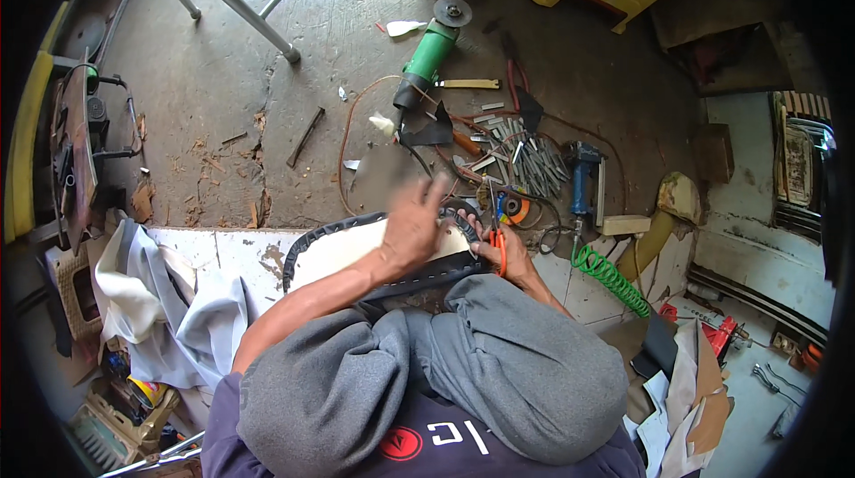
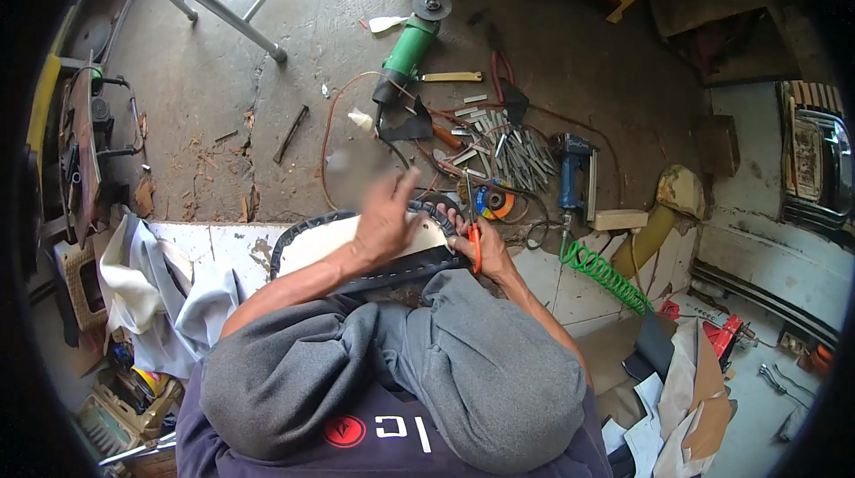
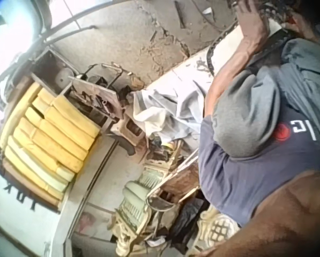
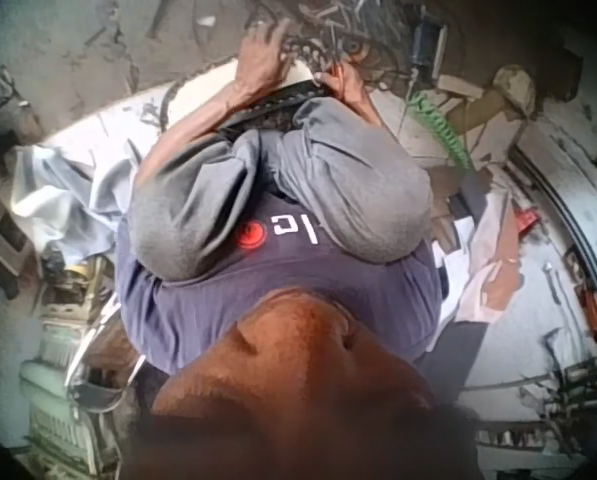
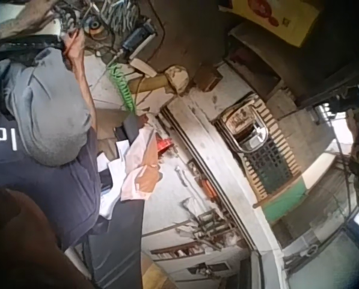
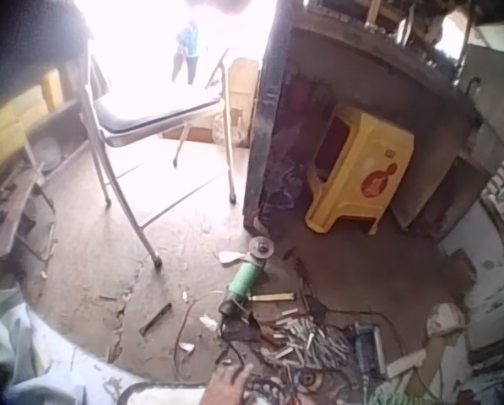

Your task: The person reupholsters a furniture component by stretching black vinyl fabric over a foam and wood base, securing the fabric with a pneumatic stapler, and trimming the excess fabric with scissors.

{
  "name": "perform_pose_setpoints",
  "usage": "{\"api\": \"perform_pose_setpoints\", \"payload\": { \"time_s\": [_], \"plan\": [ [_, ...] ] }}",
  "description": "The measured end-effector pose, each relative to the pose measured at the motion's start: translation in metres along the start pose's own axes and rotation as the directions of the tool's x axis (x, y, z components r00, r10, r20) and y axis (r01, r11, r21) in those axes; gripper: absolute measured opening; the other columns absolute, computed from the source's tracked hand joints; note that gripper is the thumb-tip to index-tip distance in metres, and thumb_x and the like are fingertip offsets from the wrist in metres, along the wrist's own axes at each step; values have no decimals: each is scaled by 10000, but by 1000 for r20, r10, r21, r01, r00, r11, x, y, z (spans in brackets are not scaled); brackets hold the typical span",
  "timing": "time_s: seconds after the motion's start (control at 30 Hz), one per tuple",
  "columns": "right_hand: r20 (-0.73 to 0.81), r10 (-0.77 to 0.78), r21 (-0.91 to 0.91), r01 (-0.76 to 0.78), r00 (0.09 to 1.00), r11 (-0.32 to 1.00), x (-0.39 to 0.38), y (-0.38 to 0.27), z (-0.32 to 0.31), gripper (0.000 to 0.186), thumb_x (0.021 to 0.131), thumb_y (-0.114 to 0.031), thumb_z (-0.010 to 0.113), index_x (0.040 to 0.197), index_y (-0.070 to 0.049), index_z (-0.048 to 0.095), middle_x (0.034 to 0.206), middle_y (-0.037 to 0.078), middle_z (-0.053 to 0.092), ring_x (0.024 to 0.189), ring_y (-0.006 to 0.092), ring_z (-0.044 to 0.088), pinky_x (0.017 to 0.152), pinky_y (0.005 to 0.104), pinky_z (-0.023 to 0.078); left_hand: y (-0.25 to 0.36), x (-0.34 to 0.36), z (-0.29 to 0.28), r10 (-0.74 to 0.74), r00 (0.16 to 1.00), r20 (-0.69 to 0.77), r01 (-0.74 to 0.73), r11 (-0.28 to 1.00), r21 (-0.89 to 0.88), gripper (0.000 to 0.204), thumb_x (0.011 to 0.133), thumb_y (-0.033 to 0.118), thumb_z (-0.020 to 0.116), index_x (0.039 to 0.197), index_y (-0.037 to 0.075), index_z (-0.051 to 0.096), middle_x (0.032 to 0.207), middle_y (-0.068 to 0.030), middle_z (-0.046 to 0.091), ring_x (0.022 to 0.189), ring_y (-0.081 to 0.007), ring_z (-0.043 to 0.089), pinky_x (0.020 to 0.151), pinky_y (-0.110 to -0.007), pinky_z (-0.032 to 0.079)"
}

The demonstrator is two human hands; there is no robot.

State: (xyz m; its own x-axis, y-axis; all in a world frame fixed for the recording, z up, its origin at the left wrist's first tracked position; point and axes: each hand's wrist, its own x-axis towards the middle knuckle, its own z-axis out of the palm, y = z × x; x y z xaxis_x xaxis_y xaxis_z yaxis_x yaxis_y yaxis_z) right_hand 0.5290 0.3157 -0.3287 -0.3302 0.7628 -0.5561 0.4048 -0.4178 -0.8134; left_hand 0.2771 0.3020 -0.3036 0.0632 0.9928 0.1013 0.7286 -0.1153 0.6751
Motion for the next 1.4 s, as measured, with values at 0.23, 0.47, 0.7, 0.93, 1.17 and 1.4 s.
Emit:
{"api": "perform_pose_setpoints", "payload": {
  "time_s": [0.23, 0.47, 0.7, 0.93, 1.17, 1.4],
  "plan": [
    [64, -242, -746, 207, 968, 633, -21, -20, -54, 473, 851, -395, 851, 916, -20, 570, 845, 132, 674, 749, 338, 682, 662, 450, 533, 8, -46, 29, 290, 859, 422, -240, 956, -169, 218, 906, 254, 711, 1022, 74, 672, 1005, -97, 626, 970, -301, 613, 854, -448, 495],
    [570, -264, -761, 621, 778, 186, -16, -47, -94, 497, 719, -329, 876, 1014, -60, 580, 999, 100, 639, 1002, 306, 667, 841, 432, 567, 1, -65, 28, 528, 784, 327, -531, 842, -88, 174, 841, 214, 633, 967, 93, 640, 904, -53, 597, 873, -223, 641, 716, -362, 535],
    [718, -251, -664, 747, 649, 28, 17, -57, -94, 290, 845, -284, 742, 1010, -83, 616, 1043, 64, 651, 1056, 246, 658, 924, 417, 558, -5, -53, 23, 435, 850, 298, -410, 900, -146, 221, 808, 214, 666, 985, 86, 629, 908, -67, 612, 877, -236, 663, 697, -367, 565],
    [761, -272, -600, 798, 588, 47, 28, -48, -81, 281, 853, -293, 737, 961, -83, 584, 988, 60, 628, 1014, 242, 658, 830, 398, 570, 1, -41, 20, 206, 956, 211, -132, 939, -318, 158, 797, 141, 792, 928, 76, 732, 853, -84, 658, 793, -277, 690, 664, -396, 565],
    [780, -216, -568, 810, 587, 146, 35, -44, -74, 208, 858, -207, 701, 900, -55, 564, 903, 98, 629, 866, 276, 689, 699, 411, 577, -8, -37, 22, -30, 926, 376, 209, 871, -444, 167, 821, 207, 832, 906, 66, 809, 859, -108, 709, 811, -294, 708, 709, -399, 562],
    [775, -221, -591, 803, 592, 77, 37, -31, -74, 153, 877, -184, 664, 845, -74, 563, 806, 98, 655, 721, 275, 718, 562, 415, 555, -7, -10, 11, -178, 720, 671, 522, 776, -353, 203, 798, 191, 866, 944, 52, 840, 882, -124, 789, 798, -214, 743, 733, -344, 568]
  ]
}}
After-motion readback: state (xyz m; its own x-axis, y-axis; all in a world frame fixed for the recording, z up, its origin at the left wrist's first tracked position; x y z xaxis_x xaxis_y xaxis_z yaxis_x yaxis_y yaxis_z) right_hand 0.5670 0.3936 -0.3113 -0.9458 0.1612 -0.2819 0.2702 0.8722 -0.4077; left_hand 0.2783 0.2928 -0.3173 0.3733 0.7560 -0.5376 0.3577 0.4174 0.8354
